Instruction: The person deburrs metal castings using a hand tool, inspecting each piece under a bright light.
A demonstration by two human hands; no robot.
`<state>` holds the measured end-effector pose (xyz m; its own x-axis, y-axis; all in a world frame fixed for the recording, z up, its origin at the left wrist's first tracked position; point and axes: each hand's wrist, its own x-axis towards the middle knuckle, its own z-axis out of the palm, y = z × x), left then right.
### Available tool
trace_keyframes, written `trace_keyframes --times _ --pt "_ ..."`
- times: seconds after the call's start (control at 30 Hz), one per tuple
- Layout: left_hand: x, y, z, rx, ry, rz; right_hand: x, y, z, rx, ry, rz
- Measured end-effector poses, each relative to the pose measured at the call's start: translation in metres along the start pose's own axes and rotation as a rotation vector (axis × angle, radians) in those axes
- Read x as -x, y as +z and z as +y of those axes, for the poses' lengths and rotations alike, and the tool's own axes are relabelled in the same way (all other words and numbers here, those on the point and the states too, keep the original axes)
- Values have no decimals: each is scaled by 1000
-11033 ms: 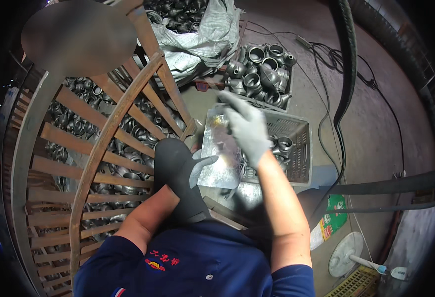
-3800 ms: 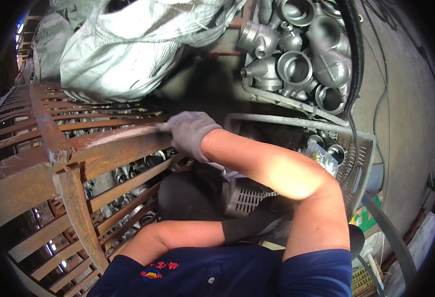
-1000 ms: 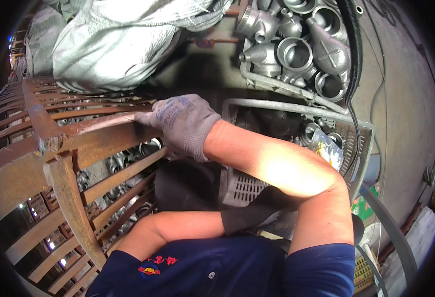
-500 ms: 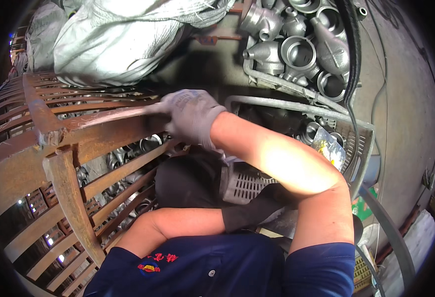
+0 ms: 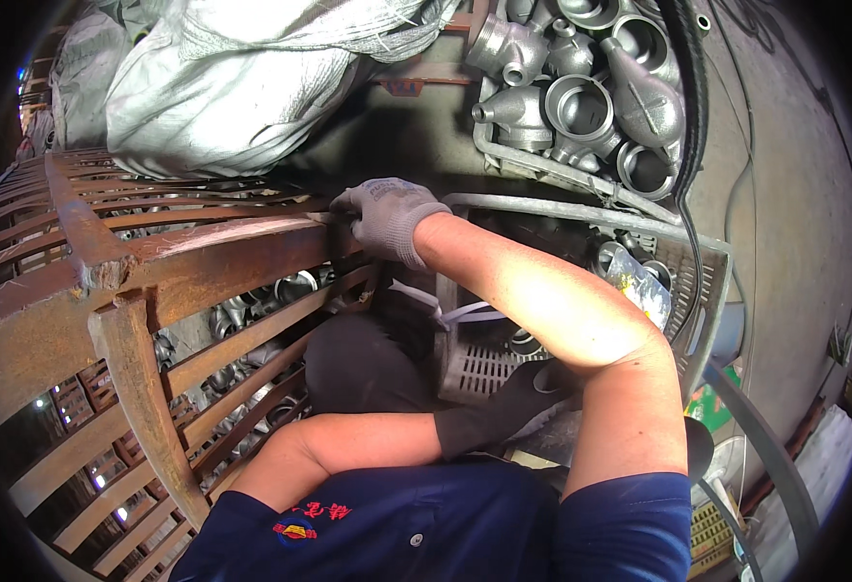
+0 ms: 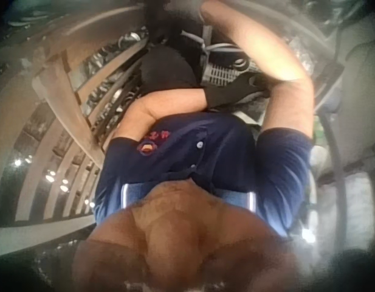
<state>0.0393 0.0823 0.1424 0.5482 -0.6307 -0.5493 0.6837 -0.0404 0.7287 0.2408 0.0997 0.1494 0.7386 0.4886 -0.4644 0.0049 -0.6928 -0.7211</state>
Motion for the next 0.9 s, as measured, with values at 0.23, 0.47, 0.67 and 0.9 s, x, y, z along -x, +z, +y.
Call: trace_keyframes --times 0.23,0.47,0.67,0.9 --pt "0 0 -1 -43 -57 -18 11 -1 -10 -50 -58 76" --pt "-1 -2 4 -69 -92 -33 -2 -8 -3 -393 -319 -111" --pt "3 2 6 -165 -33 5 -2 -5 -2 -311 -201 -47" --pt "-1 1 3 -28 -104 -47 8 -9 -11 -215 -33 57"
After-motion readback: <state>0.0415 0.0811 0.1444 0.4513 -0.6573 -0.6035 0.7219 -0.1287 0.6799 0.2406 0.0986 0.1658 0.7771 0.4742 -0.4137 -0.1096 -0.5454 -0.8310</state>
